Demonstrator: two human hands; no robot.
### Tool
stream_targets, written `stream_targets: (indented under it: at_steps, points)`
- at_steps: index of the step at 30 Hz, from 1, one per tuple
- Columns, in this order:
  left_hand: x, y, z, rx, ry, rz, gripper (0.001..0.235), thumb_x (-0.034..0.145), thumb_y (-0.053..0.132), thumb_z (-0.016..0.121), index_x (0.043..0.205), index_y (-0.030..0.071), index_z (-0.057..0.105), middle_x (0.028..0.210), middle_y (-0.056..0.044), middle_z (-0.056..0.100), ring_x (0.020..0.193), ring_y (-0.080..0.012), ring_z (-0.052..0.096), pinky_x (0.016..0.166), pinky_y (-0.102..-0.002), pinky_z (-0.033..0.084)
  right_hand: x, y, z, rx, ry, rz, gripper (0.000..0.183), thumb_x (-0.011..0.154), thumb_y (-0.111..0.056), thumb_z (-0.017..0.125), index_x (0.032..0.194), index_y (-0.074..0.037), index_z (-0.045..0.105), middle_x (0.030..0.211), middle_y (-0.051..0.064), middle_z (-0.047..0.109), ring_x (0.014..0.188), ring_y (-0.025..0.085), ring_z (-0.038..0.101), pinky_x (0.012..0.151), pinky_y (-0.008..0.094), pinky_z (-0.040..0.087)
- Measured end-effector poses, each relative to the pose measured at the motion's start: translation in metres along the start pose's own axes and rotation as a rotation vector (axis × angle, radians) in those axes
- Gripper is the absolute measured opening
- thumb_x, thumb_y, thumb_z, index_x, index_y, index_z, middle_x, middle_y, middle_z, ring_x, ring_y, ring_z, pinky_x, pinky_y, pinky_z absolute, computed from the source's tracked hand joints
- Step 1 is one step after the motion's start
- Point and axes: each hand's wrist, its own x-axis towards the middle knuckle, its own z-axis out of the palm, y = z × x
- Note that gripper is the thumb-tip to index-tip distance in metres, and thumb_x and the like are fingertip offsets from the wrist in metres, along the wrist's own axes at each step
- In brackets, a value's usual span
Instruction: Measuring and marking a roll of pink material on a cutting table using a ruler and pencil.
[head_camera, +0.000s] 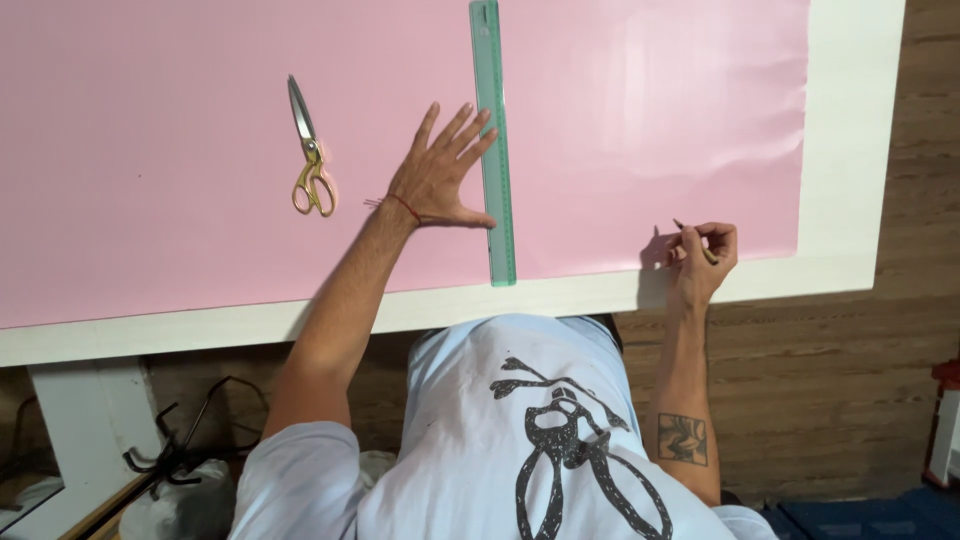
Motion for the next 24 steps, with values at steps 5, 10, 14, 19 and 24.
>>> stream_targets:
  at_steps: [5,10,14,19,24]
  points:
    - [0.001,0.0,-0.007,0.0,-0.02,0.002,0.136,0.06,0.103,0.053,0.159,0.013,0.034,0.169,-0.011,0.025,0.156,-0.0278,0.017,0.128,-0.056,0.001,0.023,0.0,0.055,0.044,-0.059,0.056,0.018,0.097,0.005,0.069,0.101,-0.006,0.056,0.091,0.007,0.063,0.071,0.016,0.069,0.05,0.026,0.055]
    - [0.003,-0.002,-0.016,0.001,-0.009,0.012,0.133,0.062,0.101,0.054,0.159,0.011,0.036,0.169,-0.01,0.026,0.157,-0.0281,0.019,0.129,-0.057,0.003,0.062,-0.009,0.161,0.032,-0.212,0.034,0.018,0.095,0.009,0.068,0.101,-0.004,0.058,0.096,0.01,0.065,0.082,0.02,0.075,0.056,0.029,0.063]
    - [0.006,-0.007,-0.011,-0.033,0.007,0.016,0.132,0.063,0.101,0.054,0.158,0.01,0.038,0.168,-0.011,0.027,0.156,-0.0281,0.02,0.128,-0.059,0.006,0.1,-0.007,0.242,0.017,-0.301,0.08,0.016,0.093,0.007,0.064,0.096,-0.006,0.055,0.09,0.011,0.068,0.081,0.02,0.079,0.054,0.029,0.066]
    - [0.009,-0.012,-0.013,-0.069,0.009,0.006,0.131,0.064,0.099,0.056,0.158,0.01,0.039,0.168,-0.011,0.028,0.157,-0.0278,0.021,0.129,-0.059,0.007,0.15,0.049,0.29,-0.192,-0.382,-0.027,0.019,0.096,0.006,0.069,0.09,-0.005,0.055,0.079,0.008,0.067,0.07,0.014,0.072,0.058,0.027,0.065]
    - [0.012,-0.017,-0.016,-0.113,0.011,-0.003,0.13,0.063,0.097,0.059,0.158,0.01,0.04,0.168,-0.01,0.028,0.157,-0.0272,0.021,0.129,-0.059,0.009,0.154,0.07,0.323,-0.3,-0.408,-0.069,0.022,0.097,0.001,0.072,0.085,-0.005,0.054,0.08,0.005,0.069,0.07,0.007,0.068,0.056,0.02,0.057]
